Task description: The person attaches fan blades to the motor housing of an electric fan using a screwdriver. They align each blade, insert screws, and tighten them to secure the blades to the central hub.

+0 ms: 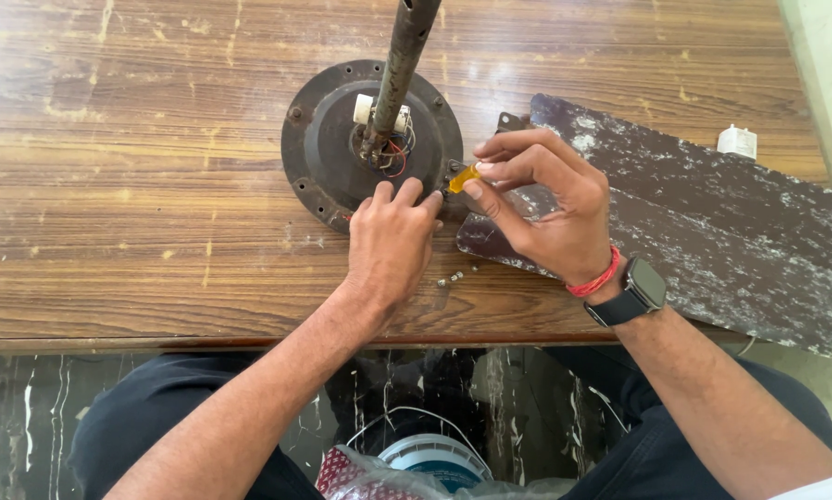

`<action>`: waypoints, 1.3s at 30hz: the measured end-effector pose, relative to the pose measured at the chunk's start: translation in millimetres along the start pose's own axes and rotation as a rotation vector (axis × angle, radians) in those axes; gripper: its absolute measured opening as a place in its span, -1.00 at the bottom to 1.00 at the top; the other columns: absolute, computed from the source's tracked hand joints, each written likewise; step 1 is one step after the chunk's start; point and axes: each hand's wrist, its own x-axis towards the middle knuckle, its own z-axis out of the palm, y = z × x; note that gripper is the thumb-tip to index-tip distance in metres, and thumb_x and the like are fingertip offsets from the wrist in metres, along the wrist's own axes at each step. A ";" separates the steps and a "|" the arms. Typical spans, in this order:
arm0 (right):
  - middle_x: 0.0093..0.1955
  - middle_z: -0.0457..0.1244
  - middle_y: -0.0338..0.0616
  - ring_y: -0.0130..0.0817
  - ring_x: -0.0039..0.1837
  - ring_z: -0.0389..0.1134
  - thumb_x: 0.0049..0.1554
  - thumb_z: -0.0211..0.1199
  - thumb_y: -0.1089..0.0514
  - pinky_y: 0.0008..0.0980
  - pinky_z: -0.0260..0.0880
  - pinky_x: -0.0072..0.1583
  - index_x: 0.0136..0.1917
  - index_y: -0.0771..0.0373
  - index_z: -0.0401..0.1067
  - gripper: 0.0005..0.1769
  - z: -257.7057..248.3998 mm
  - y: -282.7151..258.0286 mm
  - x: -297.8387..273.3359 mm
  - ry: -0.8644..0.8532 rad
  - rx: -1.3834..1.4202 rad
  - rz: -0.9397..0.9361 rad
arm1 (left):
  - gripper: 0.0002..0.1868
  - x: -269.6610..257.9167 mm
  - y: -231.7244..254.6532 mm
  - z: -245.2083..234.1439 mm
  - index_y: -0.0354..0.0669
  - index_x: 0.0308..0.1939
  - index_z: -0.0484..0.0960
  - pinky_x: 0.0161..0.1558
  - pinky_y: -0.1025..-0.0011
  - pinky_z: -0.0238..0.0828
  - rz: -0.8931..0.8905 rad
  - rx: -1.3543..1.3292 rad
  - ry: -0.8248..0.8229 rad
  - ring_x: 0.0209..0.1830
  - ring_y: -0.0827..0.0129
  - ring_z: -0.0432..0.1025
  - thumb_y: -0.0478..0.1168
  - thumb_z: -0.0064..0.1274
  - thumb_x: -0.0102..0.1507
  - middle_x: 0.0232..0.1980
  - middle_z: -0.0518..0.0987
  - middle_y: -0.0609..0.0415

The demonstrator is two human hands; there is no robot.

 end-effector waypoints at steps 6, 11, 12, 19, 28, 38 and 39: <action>0.14 0.40 -0.11 -0.41 0.12 0.49 0.20 0.47 0.34 -0.48 0.62 0.08 0.01 0.26 0.51 -0.84 0.5 -0.4 -0.2 0.005 -0.005 0.018 | -0.65 -0.1 -0.3 0.2 -0.16 0.02 0.69 -0.10 0.17 0.46 0.002 0.001 -0.004 -0.12 0.14 0.43 -0.20 0.24 0.16 -0.12 0.51 0.04; 0.14 0.38 -0.09 -0.40 0.14 0.49 0.19 0.47 0.33 -0.49 0.64 0.09 0.00 0.26 0.49 -0.83 0.5 -0.7 1.2 0.004 0.020 0.016 | -0.65 -0.4 -0.2 0.3 -0.16 0.01 0.69 -0.11 0.17 0.46 0.003 -0.004 0.006 -0.12 0.14 0.43 -0.21 0.24 0.15 -0.13 0.51 0.04; 0.16 0.37 -0.07 -0.40 0.15 0.48 0.18 0.47 0.34 -0.48 0.64 0.09 0.00 0.27 0.49 -0.83 0.2 -0.9 0.9 0.000 0.022 0.017 | -0.65 -0.6 -0.3 0.3 -0.16 0.01 0.69 -0.11 0.17 0.46 0.003 -0.002 0.002 -0.12 0.14 0.43 -0.21 0.24 0.15 -0.13 0.51 0.04; 0.13 0.38 -0.11 -0.41 0.13 0.49 0.19 0.47 0.35 -0.48 0.63 0.09 0.03 0.25 0.51 -0.82 0.6 -0.9 0.7 0.012 0.009 0.031 | -0.67 -0.4 -0.5 -0.8 -0.15 0.00 0.69 -0.11 0.16 0.46 0.009 -0.005 0.013 -0.13 0.13 0.43 -0.21 0.24 0.15 -0.14 0.51 0.04; 0.17 0.40 -0.11 -0.40 0.17 0.49 0.21 0.45 0.36 -0.49 0.62 0.10 0.04 0.25 0.51 -0.83 0.4 0.2 1.1 0.002 0.001 0.025 | -0.67 -0.2 0.1 -2.0 -0.16 0.00 0.69 -0.11 0.16 0.46 0.005 -0.005 -0.002 -0.12 0.14 0.43 -0.22 0.24 0.15 -0.14 0.50 0.04; 0.17 0.37 -0.08 -0.39 0.16 0.49 0.20 0.46 0.35 -0.48 0.64 0.11 0.05 0.27 0.51 -0.82 0.8 0.1 0.5 0.004 0.028 0.027 | -0.66 -0.5 0.4 -3.0 -0.16 0.00 0.69 -0.11 0.16 0.46 0.007 -0.004 0.005 -0.12 0.13 0.43 -0.21 0.25 0.14 -0.13 0.51 0.04; 0.17 0.38 -0.09 -0.40 0.16 0.49 0.21 0.46 0.36 -0.48 0.63 0.11 0.04 0.27 0.51 -0.83 0.4 0.2 0.5 0.001 0.020 0.029 | -0.66 -0.2 0.5 -3.0 -0.16 0.00 0.69 -0.11 0.16 0.46 0.006 -0.004 0.004 -0.12 0.13 0.43 -0.21 0.25 0.14 -0.13 0.51 0.04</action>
